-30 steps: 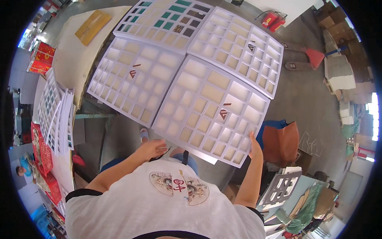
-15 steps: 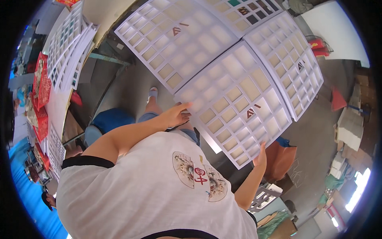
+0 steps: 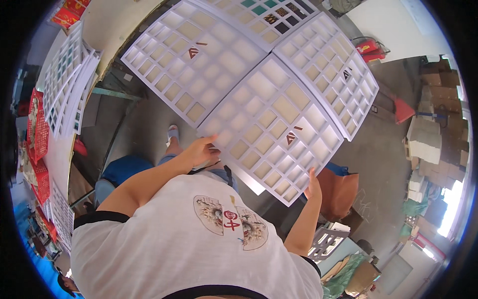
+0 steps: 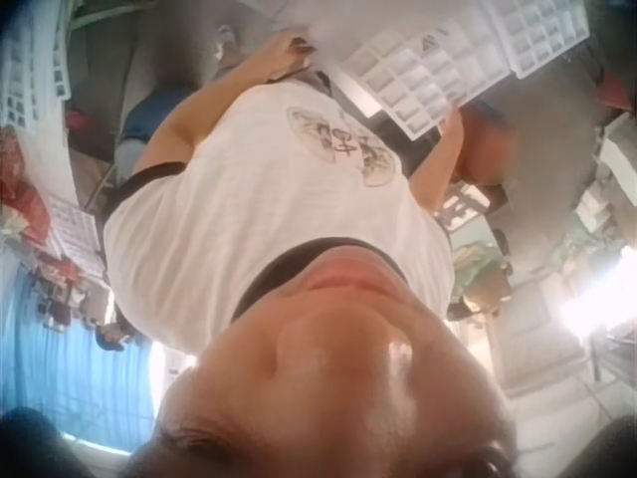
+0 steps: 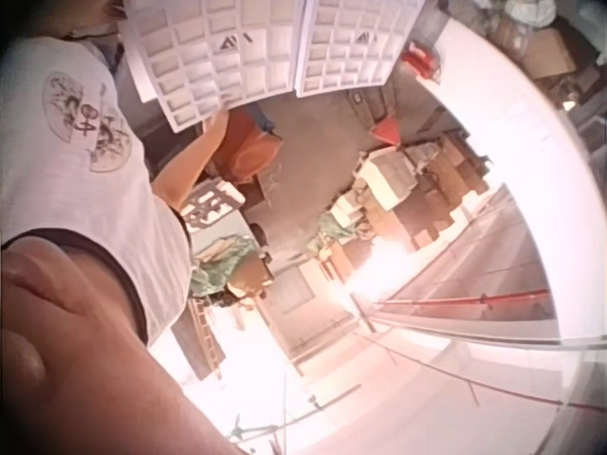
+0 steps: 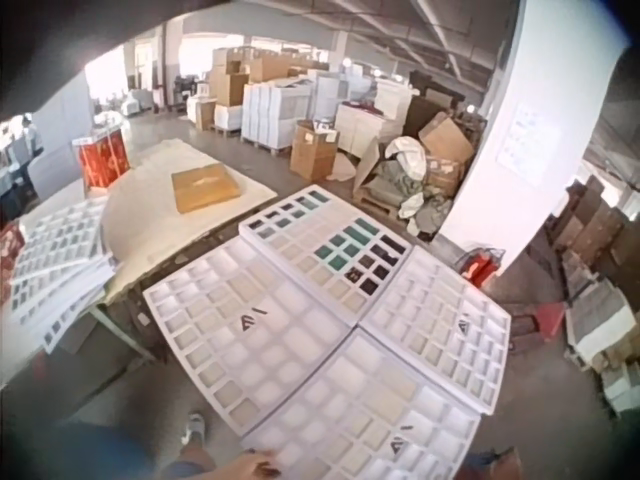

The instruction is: The person places small, square, beige tiles into the compartments of a white plastic grid tray. They pick up tiles from a red basket and arrange them one by one into the empty slots of the tray, occasionally stacking multiple trays together.

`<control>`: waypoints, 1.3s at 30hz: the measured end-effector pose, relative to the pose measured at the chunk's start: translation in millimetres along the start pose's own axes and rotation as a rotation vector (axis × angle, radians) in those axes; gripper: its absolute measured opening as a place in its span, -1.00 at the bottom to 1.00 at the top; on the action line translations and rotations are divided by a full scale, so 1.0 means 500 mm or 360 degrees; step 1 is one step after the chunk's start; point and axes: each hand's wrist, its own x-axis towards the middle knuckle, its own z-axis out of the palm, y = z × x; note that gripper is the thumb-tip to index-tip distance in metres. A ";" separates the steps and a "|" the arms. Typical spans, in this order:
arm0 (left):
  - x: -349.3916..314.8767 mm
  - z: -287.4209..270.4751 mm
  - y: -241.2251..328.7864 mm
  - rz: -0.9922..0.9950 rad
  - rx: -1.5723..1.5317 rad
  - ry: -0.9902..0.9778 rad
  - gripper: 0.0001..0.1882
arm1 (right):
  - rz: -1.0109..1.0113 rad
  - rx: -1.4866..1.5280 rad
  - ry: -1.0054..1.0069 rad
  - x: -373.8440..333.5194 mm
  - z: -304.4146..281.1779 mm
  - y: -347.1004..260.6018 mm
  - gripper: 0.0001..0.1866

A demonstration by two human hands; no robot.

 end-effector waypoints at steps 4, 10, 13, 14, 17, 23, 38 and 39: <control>0.009 -0.013 0.007 -0.0117 0.0028 -0.0054 -0.44 | 0.0022 -0.0018 -0.0067 -0.003 0.014 -0.024 -0.22; -0.147 -0.094 0.127 -0.0125 0.0245 -0.0218 -0.43 | -0.0084 -0.0245 0.0551 -0.051 -0.024 -0.043 0.05; -0.234 -0.249 0.226 0.0102 0.0360 0.0447 -0.52 | -0.0871 -0.1605 0.1524 -0.038 -0.086 -0.091 -0.37; -0.265 -0.390 0.246 0.0399 0.0181 0.0550 -0.56 | -0.1127 -0.2138 0.1827 -0.041 -0.116 -0.114 -0.51; -0.424 -0.860 0.285 0.1415 -0.0087 0.0916 -0.80 | -0.1799 -0.1397 0.1758 -0.083 0.314 -0.218 -0.68; -0.822 -0.980 0.555 0.1736 0.0234 0.3729 -0.57 | -0.1977 -0.1240 0.0083 -0.008 1.091 -0.225 -0.67; -0.899 -1.057 1.159 0.0962 0.1641 0.2197 -0.36 | -0.1760 -0.1907 -0.0821 0.296 2.183 -0.012 -0.21; -0.893 -1.052 1.129 0.1137 0.1778 0.2348 -0.45 | -0.1696 -0.1818 -0.0881 0.267 2.189 -0.018 -0.21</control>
